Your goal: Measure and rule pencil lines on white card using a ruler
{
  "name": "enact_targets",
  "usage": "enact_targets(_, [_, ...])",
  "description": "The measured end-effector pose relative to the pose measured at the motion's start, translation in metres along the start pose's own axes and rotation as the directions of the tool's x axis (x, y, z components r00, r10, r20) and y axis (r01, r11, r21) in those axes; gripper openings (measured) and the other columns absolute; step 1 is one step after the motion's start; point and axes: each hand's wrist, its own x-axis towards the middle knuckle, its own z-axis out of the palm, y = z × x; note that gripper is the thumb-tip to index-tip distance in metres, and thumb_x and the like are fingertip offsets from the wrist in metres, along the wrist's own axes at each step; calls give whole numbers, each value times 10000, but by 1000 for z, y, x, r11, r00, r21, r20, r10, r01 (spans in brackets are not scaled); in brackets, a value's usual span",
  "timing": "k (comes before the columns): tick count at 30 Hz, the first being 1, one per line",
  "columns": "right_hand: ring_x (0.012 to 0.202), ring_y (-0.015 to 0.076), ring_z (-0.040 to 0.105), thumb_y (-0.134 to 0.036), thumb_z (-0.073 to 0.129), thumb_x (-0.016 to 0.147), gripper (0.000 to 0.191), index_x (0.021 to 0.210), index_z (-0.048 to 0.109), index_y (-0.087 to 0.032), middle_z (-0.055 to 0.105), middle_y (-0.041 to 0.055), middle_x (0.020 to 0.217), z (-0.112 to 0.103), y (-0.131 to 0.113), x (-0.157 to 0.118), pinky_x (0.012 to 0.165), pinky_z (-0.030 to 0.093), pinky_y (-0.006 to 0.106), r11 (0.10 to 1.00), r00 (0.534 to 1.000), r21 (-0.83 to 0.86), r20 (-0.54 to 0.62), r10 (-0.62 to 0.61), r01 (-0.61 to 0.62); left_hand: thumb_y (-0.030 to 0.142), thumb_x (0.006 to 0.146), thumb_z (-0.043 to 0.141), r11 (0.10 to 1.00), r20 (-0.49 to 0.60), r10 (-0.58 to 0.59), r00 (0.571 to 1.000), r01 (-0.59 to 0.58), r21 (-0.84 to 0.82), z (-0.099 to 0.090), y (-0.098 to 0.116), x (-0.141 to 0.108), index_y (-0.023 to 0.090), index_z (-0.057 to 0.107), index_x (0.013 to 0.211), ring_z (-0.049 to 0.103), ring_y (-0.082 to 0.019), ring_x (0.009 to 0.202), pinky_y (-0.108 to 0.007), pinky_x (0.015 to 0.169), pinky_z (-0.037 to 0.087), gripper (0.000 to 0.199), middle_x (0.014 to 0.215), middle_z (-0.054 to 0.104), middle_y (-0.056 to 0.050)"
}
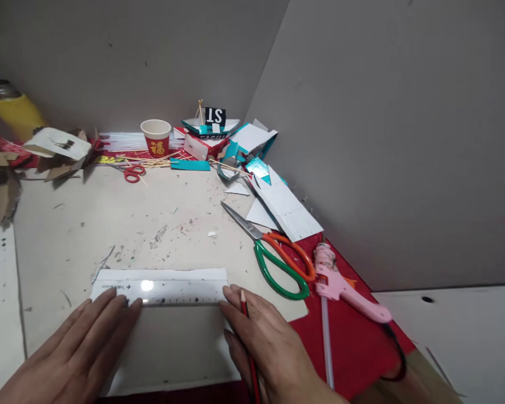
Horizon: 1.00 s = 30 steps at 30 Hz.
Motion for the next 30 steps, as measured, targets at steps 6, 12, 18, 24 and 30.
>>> enact_targets(6, [1286,232,533,-86,556,884,467,1346,524,-149,602,137,1334,1,1,-4,1054,485,352,1000,1000,-28,6,-9,9,381,861,538,998,32,-54,998,54,21,-6,5,3,150,488,1389,448,-291,1331,-404,1096,287,578,1402,564,-119])
enact_targets(12, [1280,240,540,-87,557,883,475,1352,524,-152,599,133,1338,1,1,-5,1054,489,354,1000,1000,-23,13,9,-8,341,849,514,988,58,-153,986,153,4,-6,15,5,163,502,1383,377,-272,1396,-403,1147,237,563,1442,525,-112])
enact_targets(18, [1282,244,538,-87,549,886,488,1366,513,-163,602,129,1336,2,0,-3,1042,499,357,1000,1000,-24,3,7,-7,404,878,481,996,49,-66,997,63,61,-6,10,3,111,390,1451,371,-318,1395,-437,1088,306,650,1473,472,-170])
enact_targets(24, [1281,248,536,-89,540,892,464,1351,522,-156,597,131,1339,2,0,-2,1037,501,367,1000,1000,-27,6,5,-5,483,871,494,998,68,-52,996,51,26,-8,6,2,85,373,1457,333,-350,1407,-458,1104,242,719,1490,437,-201])
enact_targets(30, [1272,265,547,-83,543,879,502,1370,506,-179,595,119,1347,2,0,-2,1040,503,385,1000,1000,-6,4,14,-14,404,849,557,991,54,-124,991,126,-44,-7,9,3,175,453,1418,264,-286,1441,-410,1164,155,622,1540,398,-92])
